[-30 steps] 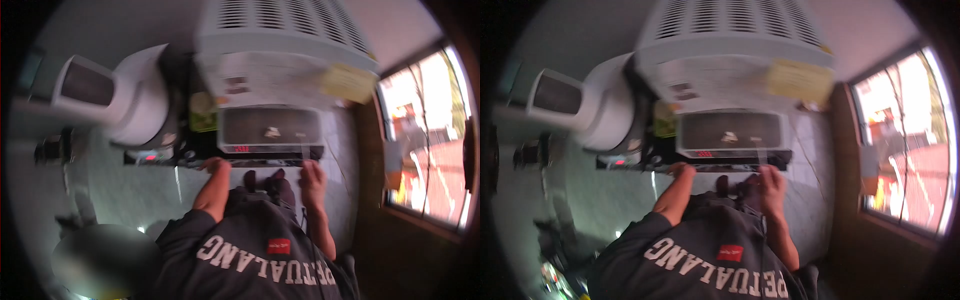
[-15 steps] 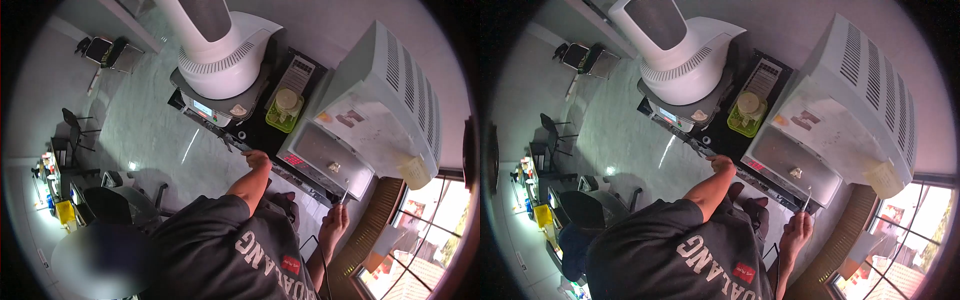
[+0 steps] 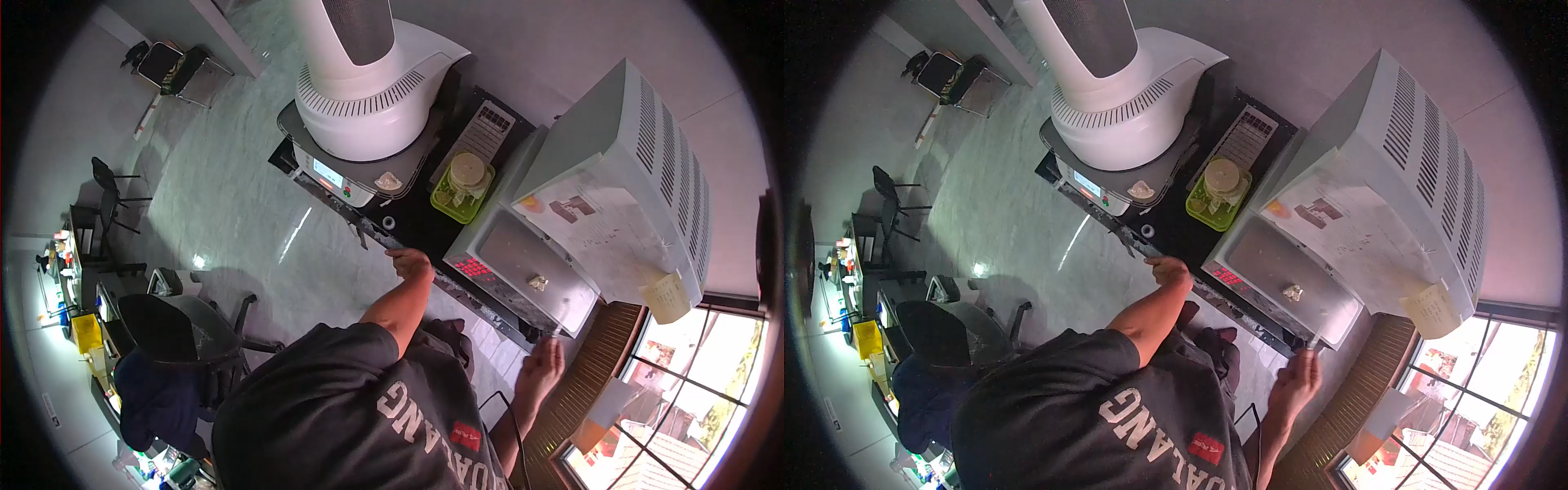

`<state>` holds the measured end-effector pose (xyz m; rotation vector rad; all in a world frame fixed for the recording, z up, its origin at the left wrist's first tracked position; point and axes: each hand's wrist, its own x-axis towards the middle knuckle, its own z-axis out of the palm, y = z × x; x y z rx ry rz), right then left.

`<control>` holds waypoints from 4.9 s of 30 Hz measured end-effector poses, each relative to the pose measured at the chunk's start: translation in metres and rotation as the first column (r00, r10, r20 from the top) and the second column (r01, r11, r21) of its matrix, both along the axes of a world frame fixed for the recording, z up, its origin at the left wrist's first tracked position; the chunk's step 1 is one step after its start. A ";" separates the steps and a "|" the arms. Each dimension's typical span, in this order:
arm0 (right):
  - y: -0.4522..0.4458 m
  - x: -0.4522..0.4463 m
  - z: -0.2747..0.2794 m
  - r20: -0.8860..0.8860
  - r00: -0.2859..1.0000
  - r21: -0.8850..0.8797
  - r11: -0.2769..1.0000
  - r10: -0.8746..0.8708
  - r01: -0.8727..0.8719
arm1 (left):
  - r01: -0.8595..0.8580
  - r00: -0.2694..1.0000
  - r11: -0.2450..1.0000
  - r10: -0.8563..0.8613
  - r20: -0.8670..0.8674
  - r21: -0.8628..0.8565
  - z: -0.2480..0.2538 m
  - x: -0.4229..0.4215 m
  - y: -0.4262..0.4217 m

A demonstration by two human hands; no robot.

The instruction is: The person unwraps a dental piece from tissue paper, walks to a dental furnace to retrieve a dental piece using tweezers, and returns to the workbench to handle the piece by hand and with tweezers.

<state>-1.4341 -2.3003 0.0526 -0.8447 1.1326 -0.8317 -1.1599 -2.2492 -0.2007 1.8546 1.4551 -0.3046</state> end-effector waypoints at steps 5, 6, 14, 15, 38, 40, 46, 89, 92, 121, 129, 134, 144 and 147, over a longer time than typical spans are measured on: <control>-0.008 -0.001 -0.002 -0.036 0.994 -0.051 0.994 -0.102 0.100 | -0.034 0.999 0.997 0.033 -0.020 -0.075 0.009 0.002 0.002; -0.017 -0.011 -0.013 0.006 0.988 -0.045 0.987 -0.156 0.156 | -0.006 1.000 0.998 0.006 0.000 -0.062 -0.001 0.000 0.003; -0.012 -0.002 0.001 -0.050 0.992 -0.023 0.993 -0.116 0.115 | 0.003 1.000 0.969 -0.005 -0.005 -0.247 0.017 0.000 0.010; -0.013 -0.002 0.001 -0.047 0.998 -0.020 0.999 -0.049 0.048 | 0.054 0.998 0.969 -0.046 0.038 -0.241 0.010 -0.001 0.012; -0.040 -0.040 -0.001 0.111 0.976 -0.043 0.982 0.189 -0.185 | 0.839 0.544 0.540 -0.826 -0.148 0.073 -0.091 -0.214 0.430; -0.038 -0.042 -0.002 0.102 0.961 -0.072 0.966 0.257 -0.250 | 0.917 0.390 0.383 -0.919 -0.055 0.108 -0.099 -0.230 0.412; -0.052 -0.050 -0.009 0.171 0.948 -0.094 0.962 0.270 -0.257 | 0.929 0.360 0.358 -0.933 -0.005 0.098 -0.086 -0.236 0.356; -0.071 -0.027 -0.048 -0.381 0.822 -0.367 0.746 0.424 -0.555 | 0.859 0.512 0.511 -0.856 -0.078 0.031 -0.119 -0.264 0.389; -0.073 -0.055 -0.041 -0.174 0.906 -0.171 0.894 0.387 -0.415 | 0.916 0.400 0.399 -0.912 -0.088 0.028 -0.184 -0.269 0.404; -0.043 -0.043 -0.005 0.128 0.969 -0.017 0.977 0.212 -0.212 | 0.826 0.545 0.500 -0.825 0.146 -0.260 -0.072 -0.178 0.361; -0.046 -0.046 -0.004 0.190 0.971 -0.009 0.989 0.146 -0.147 | 0.984 0.166 0.146 -0.960 0.228 -0.103 -0.109 -0.168 0.377; -0.021 -0.037 -0.001 0.121 0.926 -0.010 0.933 0.358 -0.360 | 0.929 0.349 0.310 -0.914 0.205 -0.200 -0.105 -0.163 0.359; -0.032 -0.043 0.000 0.153 0.957 -0.002 0.969 0.244 -0.247 | 0.997 -0.008 -0.020 -0.986 0.165 -0.071 -0.121 -0.152 0.371; -0.033 -0.043 0.001 0.105 0.960 -0.011 0.965 0.261 -0.261 | 0.988 0.067 0.045 -0.987 0.147 -0.146 -0.113 -0.154 0.368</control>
